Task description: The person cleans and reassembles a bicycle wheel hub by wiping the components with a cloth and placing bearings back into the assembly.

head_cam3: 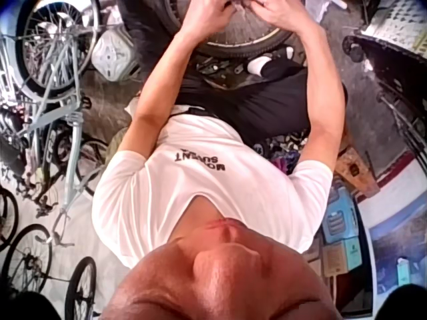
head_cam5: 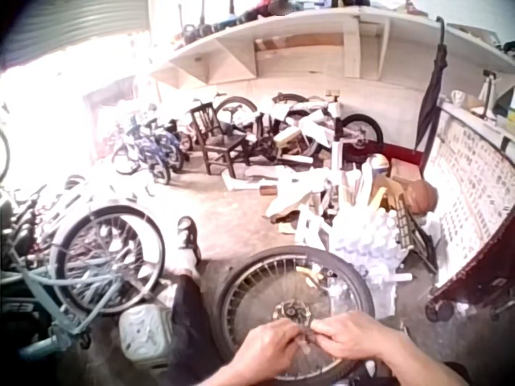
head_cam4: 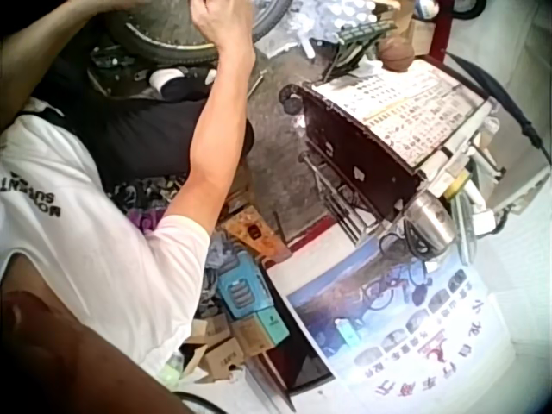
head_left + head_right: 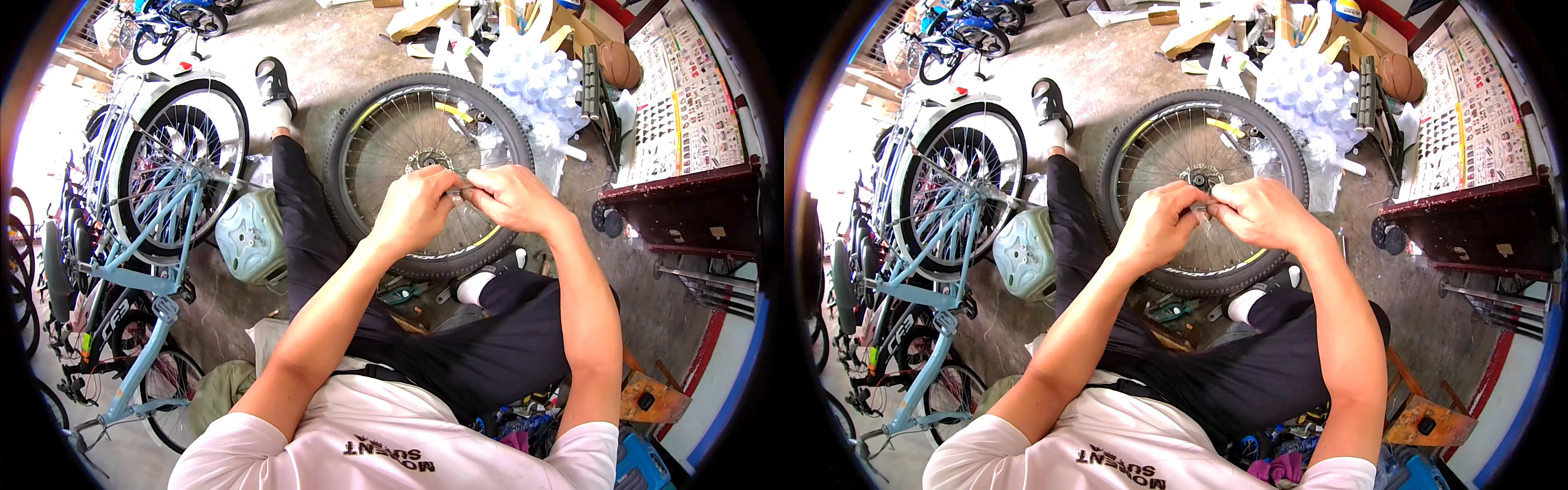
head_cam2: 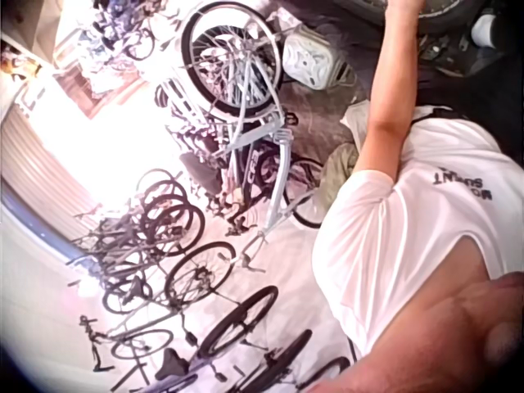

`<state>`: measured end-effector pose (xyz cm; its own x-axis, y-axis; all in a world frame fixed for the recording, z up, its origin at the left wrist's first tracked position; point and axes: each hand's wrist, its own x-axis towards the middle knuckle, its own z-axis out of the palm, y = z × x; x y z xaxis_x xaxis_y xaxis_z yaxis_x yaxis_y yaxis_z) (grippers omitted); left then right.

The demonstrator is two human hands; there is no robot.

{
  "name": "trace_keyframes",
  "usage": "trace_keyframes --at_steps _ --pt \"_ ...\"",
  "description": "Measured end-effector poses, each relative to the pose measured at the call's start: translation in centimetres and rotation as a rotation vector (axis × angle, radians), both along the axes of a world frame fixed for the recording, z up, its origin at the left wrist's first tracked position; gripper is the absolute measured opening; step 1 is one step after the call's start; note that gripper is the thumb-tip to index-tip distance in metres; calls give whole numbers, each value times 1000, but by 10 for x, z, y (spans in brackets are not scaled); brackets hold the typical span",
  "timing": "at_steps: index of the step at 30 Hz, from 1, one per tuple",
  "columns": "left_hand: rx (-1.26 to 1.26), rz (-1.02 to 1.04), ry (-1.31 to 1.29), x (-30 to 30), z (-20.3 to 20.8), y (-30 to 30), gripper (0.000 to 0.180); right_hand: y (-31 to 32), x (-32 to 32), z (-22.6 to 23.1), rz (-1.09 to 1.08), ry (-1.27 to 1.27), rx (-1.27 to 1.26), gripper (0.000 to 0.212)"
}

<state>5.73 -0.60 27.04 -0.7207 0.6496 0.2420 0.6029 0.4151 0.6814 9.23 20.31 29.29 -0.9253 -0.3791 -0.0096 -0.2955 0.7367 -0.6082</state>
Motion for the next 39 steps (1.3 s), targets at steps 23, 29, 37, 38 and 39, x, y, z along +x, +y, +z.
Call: trace_keyframes --at_steps 23,29,37,38,39 --pt "708 177 -1021 4 -25 5 10 2 -6 -8 -124 -166 -178 35" --pt "523 156 -905 5 -19 8 16 3 -4 -14 -62 -167 -219 27" --pt "304 159 -762 1 -12 5 19 -1 -4 -10 -52 -170 -267 17" --pt "306 156 -762 1 -13 6 19 -6 -3 -11 -54 -170 -265 17" --pt "514 198 -886 1 -14 8 17 -17 0 -12 -137 17 -331 15"
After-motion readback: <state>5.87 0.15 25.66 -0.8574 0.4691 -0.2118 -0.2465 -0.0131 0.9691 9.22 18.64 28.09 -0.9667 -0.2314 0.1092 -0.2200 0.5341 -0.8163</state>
